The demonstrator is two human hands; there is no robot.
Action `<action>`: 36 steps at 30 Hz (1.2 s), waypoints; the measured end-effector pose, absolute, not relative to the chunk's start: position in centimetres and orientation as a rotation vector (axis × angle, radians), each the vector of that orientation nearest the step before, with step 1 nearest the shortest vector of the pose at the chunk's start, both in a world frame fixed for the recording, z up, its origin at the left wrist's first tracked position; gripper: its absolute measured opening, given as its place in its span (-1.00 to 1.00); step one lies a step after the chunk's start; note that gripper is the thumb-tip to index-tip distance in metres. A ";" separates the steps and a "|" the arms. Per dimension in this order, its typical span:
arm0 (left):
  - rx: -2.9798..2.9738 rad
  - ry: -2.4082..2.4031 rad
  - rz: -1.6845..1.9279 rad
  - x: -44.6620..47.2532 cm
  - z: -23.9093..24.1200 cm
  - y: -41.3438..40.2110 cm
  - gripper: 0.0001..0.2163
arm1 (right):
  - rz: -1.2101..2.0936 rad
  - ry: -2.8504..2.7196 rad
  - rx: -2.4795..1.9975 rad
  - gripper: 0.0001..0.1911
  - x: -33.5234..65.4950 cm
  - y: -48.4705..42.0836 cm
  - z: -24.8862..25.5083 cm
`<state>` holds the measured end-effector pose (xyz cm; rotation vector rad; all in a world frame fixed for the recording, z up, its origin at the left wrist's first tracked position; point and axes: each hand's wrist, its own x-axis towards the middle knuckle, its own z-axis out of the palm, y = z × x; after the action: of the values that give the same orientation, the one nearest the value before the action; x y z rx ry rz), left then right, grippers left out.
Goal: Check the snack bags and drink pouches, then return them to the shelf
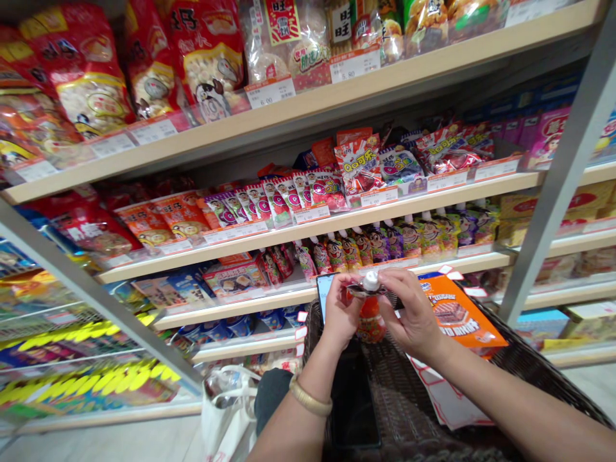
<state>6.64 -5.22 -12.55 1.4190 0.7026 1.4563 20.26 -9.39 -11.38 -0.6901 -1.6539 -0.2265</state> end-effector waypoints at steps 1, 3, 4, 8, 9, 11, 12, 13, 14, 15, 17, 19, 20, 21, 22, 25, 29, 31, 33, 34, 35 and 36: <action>1.419 0.702 1.459 6.7 -12.6 -5.2 -0.67 | -0.214 -1.643 -0.696 -0.30 20.2 -9.4 -11.4; 1.412 0.691 1.480 6.8 -12.7 -5.2 -0.66 | -0.169 -1.617 -0.722 -0.33 20.1 -9.4 -11.5; 1.405 0.683 1.493 6.8 -12.8 -5.1 -0.66 | -0.140 -1.596 -0.746 -0.36 20.1 -9.4 -11.6; 1.316 0.710 1.534 7.3 -13.2 -5.0 -0.64 | -0.037 -1.515 -0.868 -0.57 20.2 -9.0 -12.0; 1.291 0.722 1.555 7.4 -13.1 -5.1 -0.64 | -0.031 -1.513 -0.887 -0.63 20.4 -8.8 -12.1; 1.270 0.717 1.595 7.6 -12.8 -5.3 -0.66 | -0.041 -1.528 -0.906 -0.74 20.6 -8.5 -12.1; 1.282 0.702 1.613 7.7 -12.6 -5.4 -0.68 | -0.047 -1.535 -0.913 -0.79 20.7 -8.3 -12.0; 1.309 0.691 1.627 7.7 -12.2 -5.6 -0.71 | -0.049 -1.535 -0.921 -0.81 20.7 -8.1 -11.9; 1.349 0.693 1.633 7.7 -11.9 -5.8 -0.74 | -0.046 -1.529 -0.927 -0.83 20.7 -8.0 -11.7; 1.397 0.713 1.639 7.7 -11.6 -6.0 -0.77 | -0.036 -1.517 -0.929 -0.85 20.7 -8.0 -11.5; 1.522 0.784 1.642 7.3 -10.9 -6.3 -0.83 | 0.007 -1.489 -0.927 -0.90 20.4 -7.9 -11.0; 1.664 0.845 1.632 6.6 -10.3 -6.6 -0.79 | 0.075 -1.475 -0.911 -0.89 20.1 -7.8 -10.5; 1.738 0.861 1.623 6.1 -10.1 -6.7 -0.75 | 0.115 -1.475 -0.901 -0.84 19.9 -7.7 -10.3; 1.812 0.869 1.610 5.4 -9.8 -6.8 -0.71 | 0.155 -1.481 -0.890 -0.81 19.7 -7.6 -10.0; 1.879 0.873 1.597 4.7 -9.5 -6.9 -0.68 | 0.188 -1.490 -0.877 -0.78 19.4 -7.4 -9.8; 2.055 0.890 1.567 2.0 -8.7 -6.9 -0.65 | 0.254 -1.544 -0.833 -0.83 18.1 -6.6 -9.3; 2.229 1.006 1.587 -1.9 -8.2 -6.4 -0.68 | 0.339 -1.640 -0.774 -0.79 15.2 -4.9 -8.6; 2.297 1.178 1.566 -3.9 -8.2 -5.7 -0.68 | 0.379 -1.680 -0.780 -0.75 13.3 -3.8 -8.3; 2.315 1.466 1.502 -5.8 -8.5 -4.7 -0.68 | 0.419 -1.729 -0.834 -0.71 11.3 -2.4 -8.2; 2.303 1.612 1.462 -6.7 -8.8 -4.1 -0.68 | 0.436 -1.760 -0.888 -0.70 10.3 -1.7 -8.1; 2.283 1.725 1.426 -7.5 -9.1 -3.4 -0.68 | 0.455 -1.788 -0.955 -0.69 9.3 -1.0 -8.1; 2.267 1.798 1.385 -8.2 -9.5 -2.6 -0.68 | 0.466 -1.797 -0.996 -0.69 8.3 -0.2 -8.1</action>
<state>-8.24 -2.62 -9.49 2.2670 1.7975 1.3853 8.32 -0.24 -8.11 -0.9956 -1.7965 0.4662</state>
